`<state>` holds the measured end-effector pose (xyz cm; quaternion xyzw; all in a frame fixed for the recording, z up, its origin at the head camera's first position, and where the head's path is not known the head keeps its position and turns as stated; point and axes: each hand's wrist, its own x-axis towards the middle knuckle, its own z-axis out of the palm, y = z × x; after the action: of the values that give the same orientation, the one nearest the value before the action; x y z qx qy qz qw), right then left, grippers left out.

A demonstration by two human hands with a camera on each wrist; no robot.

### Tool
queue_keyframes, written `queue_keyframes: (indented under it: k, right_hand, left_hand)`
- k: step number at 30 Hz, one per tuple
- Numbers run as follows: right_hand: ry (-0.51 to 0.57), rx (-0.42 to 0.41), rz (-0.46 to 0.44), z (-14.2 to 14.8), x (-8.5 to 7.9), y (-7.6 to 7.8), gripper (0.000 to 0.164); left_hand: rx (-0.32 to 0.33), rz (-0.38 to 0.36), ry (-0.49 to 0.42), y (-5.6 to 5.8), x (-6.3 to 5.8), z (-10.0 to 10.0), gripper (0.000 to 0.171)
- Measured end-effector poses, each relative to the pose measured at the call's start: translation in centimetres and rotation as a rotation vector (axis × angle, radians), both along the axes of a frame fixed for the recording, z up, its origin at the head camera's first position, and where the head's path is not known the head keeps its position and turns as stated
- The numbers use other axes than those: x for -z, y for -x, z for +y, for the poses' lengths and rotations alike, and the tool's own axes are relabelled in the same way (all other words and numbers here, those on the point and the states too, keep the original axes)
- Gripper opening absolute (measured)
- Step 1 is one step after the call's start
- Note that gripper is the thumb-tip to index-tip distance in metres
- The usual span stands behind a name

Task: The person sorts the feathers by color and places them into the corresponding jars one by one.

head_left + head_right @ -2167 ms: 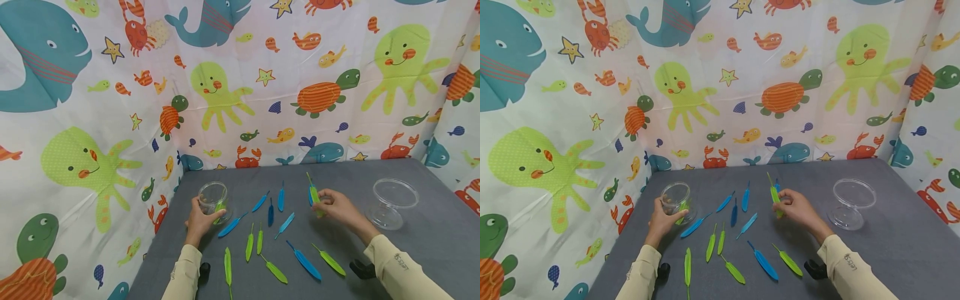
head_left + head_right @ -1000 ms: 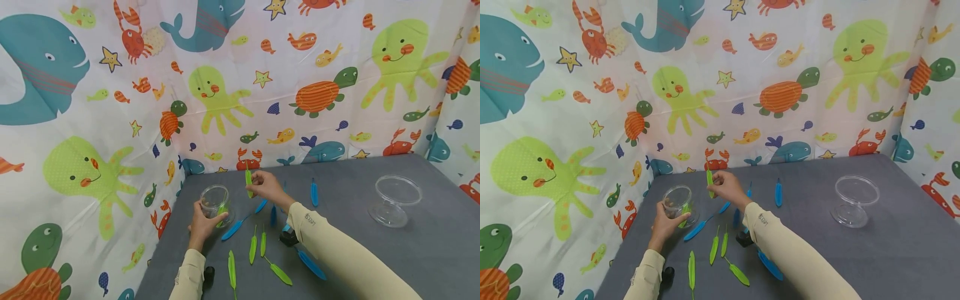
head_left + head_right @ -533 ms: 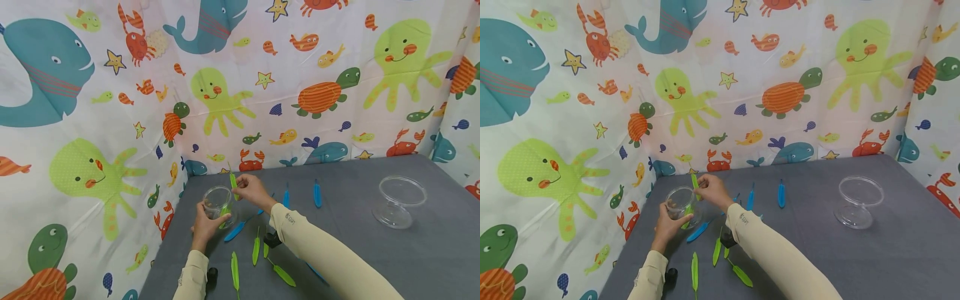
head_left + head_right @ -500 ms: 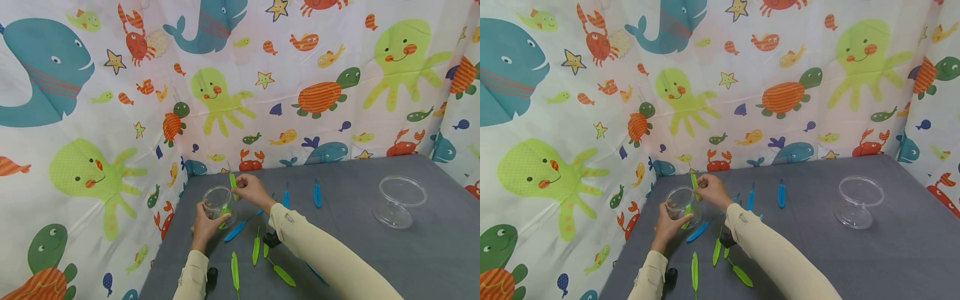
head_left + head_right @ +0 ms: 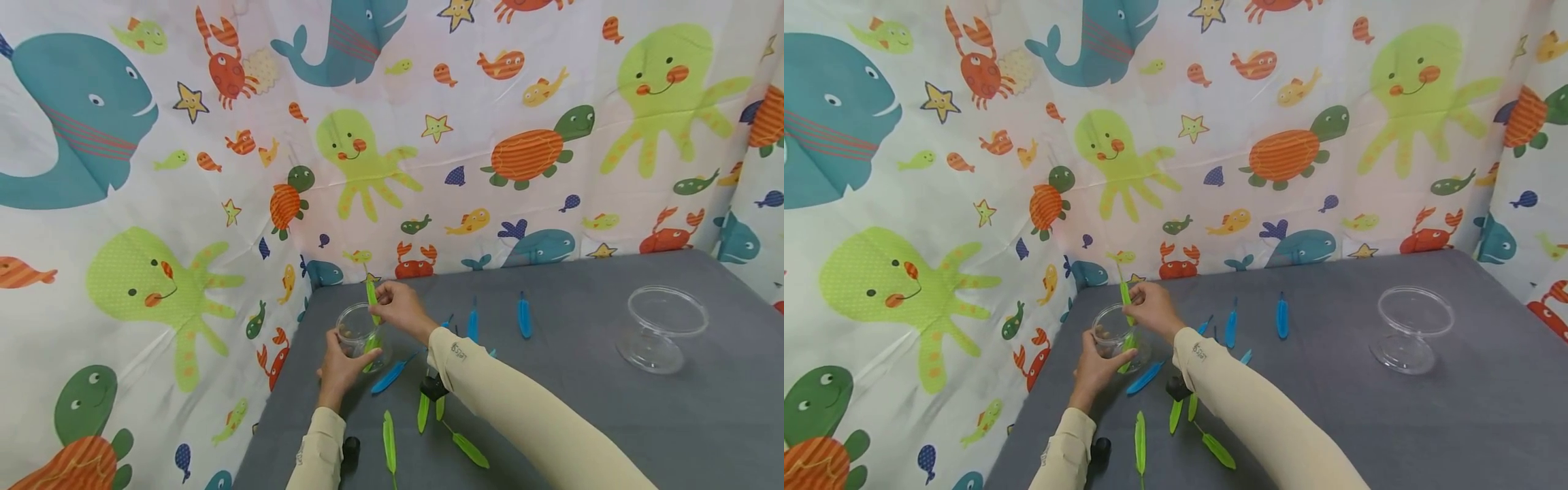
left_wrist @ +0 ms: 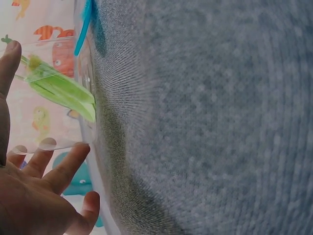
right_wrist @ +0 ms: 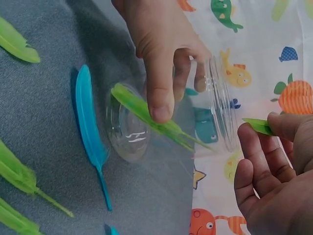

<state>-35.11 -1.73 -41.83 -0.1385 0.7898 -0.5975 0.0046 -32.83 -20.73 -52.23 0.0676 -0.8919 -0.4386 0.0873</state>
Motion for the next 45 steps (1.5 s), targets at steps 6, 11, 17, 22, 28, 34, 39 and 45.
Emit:
queue_keyframes:
  k: [6, 11, 17, 22, 28, 34, 39, 45]
  right_hand:
    - [-0.017, 0.005, -0.004, -0.9, -0.1, 0.4, 0.017]
    - [-0.043, 0.015, 0.011, -1.5, 0.1, 0.7, 0.017]
    - [-0.077, 0.028, 0.008, -1.9, 0.3, 1.0, 0.018]
    - [-0.099, 0.035, 0.011, -1.9, 0.4, 1.1, 0.017]
    - [-0.065, 0.02, 0.052, -1.6, 0.3, 1.1, 0.017]
    - [-0.028, 0.042, 0.085, -0.8, 0.6, 1.0, 0.018]
    - [-0.015, 0.076, 0.096, 0.2, 0.6, 0.7, 0.02]
    - [0.001, 0.08, 0.094, 1.5, 1.0, 0.5, 0.022]
  left_hand:
    - [-0.006, -0.004, 0.0, 0.2, 0.2, -0.1, 0.094]
    - [-0.005, 0.003, -0.001, 0.4, 0.4, -0.3, 0.094]
    - [0.004, 0.0, -0.01, 0.5, 0.4, -0.2, 0.093]
    - [0.005, -0.01, -0.007, 0.6, 0.4, -0.1, 0.094]
    - [0.002, -0.003, -0.001, 0.6, 0.5, -0.2, 0.094]
    - [-0.003, -0.006, 0.003, 0.5, 0.3, -0.3, 0.096]
    - [0.0, 0.011, -0.002, 0.3, 0.2, -0.3, 0.096]
    - [0.004, 0.016, 0.002, 0.3, 0.4, -0.2, 0.097]
